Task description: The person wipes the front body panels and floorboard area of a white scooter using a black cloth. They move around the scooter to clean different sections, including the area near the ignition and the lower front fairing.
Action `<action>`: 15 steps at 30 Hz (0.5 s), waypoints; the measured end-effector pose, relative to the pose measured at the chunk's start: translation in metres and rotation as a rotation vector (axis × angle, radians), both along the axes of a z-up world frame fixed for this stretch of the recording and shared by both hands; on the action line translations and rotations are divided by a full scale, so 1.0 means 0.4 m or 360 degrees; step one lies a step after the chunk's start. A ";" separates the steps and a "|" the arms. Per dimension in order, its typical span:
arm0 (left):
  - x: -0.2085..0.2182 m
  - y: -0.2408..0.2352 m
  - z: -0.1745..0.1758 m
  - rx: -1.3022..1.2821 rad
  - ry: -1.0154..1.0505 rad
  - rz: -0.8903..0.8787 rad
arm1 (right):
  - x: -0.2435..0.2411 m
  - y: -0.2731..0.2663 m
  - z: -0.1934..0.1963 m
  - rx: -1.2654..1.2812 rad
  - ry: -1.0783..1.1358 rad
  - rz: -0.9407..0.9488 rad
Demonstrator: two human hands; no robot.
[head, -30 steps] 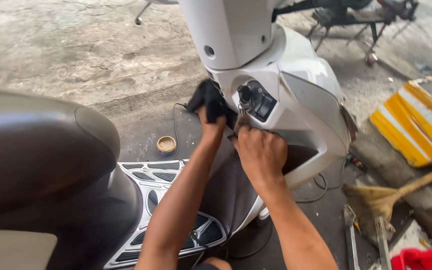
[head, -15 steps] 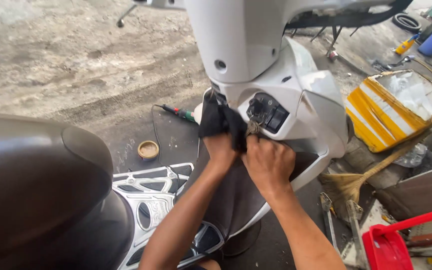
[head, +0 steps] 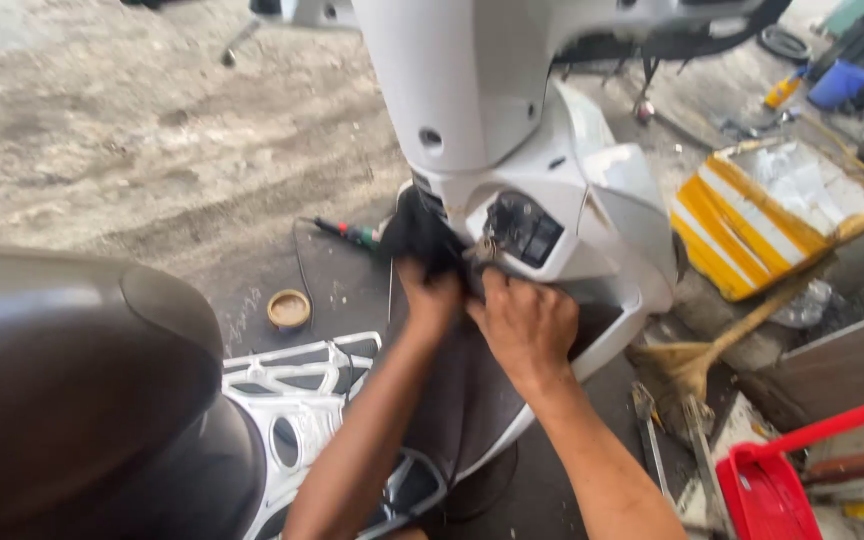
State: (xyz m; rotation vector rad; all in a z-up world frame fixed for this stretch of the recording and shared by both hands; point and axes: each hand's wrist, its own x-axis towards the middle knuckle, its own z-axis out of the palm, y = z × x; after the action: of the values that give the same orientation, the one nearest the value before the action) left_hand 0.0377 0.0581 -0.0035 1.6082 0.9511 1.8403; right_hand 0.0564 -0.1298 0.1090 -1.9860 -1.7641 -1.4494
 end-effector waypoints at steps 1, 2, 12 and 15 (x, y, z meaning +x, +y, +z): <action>0.011 -0.018 0.024 0.0022 -0.0015 0.0014 | 0.013 0.012 -0.011 0.0030 0.0016 -0.0025; 0.031 -0.062 0.029 0.0027 -0.0021 -0.0001 | 0.030 -0.002 -0.036 0.0043 0.0040 -0.0080; -0.022 -0.032 0.091 -0.0032 -0.0060 -0.0007 | 0.014 0.003 -0.016 -0.0017 0.0017 -0.0076; -0.018 -0.048 -0.006 -0.0106 -0.0070 -0.0025 | 0.001 -0.010 -0.022 -0.0009 0.0025 -0.0010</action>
State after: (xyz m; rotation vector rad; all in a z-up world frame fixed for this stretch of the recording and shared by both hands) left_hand 0.0305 0.0391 -0.0058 1.5251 0.9674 1.8069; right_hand 0.0568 -0.1336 0.1003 -2.0020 -1.7590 -1.4283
